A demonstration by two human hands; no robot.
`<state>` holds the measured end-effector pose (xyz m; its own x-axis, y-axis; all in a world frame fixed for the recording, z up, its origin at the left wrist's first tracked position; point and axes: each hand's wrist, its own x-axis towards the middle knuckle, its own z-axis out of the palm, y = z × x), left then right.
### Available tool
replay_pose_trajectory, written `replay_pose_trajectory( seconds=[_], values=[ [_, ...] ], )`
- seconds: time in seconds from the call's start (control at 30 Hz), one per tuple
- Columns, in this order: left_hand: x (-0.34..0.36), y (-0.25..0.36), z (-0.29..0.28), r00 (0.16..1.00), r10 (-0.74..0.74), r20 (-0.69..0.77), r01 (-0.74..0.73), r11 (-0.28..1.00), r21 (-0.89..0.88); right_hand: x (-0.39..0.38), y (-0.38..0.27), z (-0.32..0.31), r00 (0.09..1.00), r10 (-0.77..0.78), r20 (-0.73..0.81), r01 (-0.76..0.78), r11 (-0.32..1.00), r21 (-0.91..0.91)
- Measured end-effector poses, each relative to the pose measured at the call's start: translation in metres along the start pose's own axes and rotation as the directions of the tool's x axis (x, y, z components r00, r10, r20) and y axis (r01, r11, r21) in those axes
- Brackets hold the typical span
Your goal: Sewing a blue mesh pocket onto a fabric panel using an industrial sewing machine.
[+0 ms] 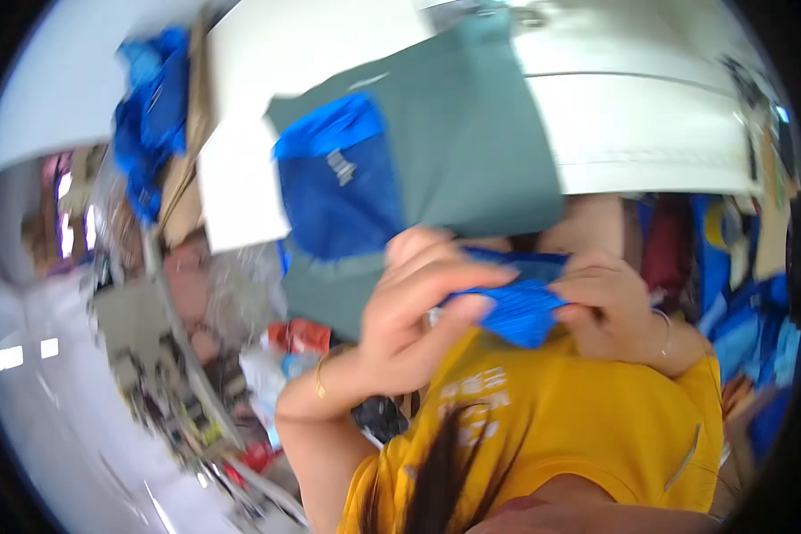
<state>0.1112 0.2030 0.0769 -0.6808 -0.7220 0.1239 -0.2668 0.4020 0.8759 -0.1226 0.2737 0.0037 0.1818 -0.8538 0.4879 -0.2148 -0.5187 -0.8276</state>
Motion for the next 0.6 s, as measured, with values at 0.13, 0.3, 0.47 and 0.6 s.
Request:
replay_pose_trajectory(
  seconds=[0.13, 0.3, 0.47, 0.6],
  values=[
    [0.012, -0.002, 0.014, 0.994, 0.089, -0.064, -0.092, 0.995, -0.04, -0.016, -0.003, -0.009, 0.998, 0.04, -0.041, -0.04, 0.999, 0.01],
    [0.016, -0.007, 0.026, 0.986, 0.081, -0.148, -0.095, 0.992, -0.087, -0.019, 0.004, -0.002, 0.996, 0.067, -0.058, -0.062, 0.995, 0.082],
    [0.02, -0.015, 0.029, 0.983, 0.024, -0.184, -0.061, 0.978, -0.202, -0.022, 0.007, -0.002, 0.984, 0.155, -0.092, -0.142, 0.98, 0.142],
    [0.023, -0.018, 0.029, 0.987, -0.008, -0.161, -0.04, 0.957, -0.289, -0.026, 0.008, -0.005, 0.968, 0.202, -0.147, -0.176, 0.969, 0.177]
  ],
)
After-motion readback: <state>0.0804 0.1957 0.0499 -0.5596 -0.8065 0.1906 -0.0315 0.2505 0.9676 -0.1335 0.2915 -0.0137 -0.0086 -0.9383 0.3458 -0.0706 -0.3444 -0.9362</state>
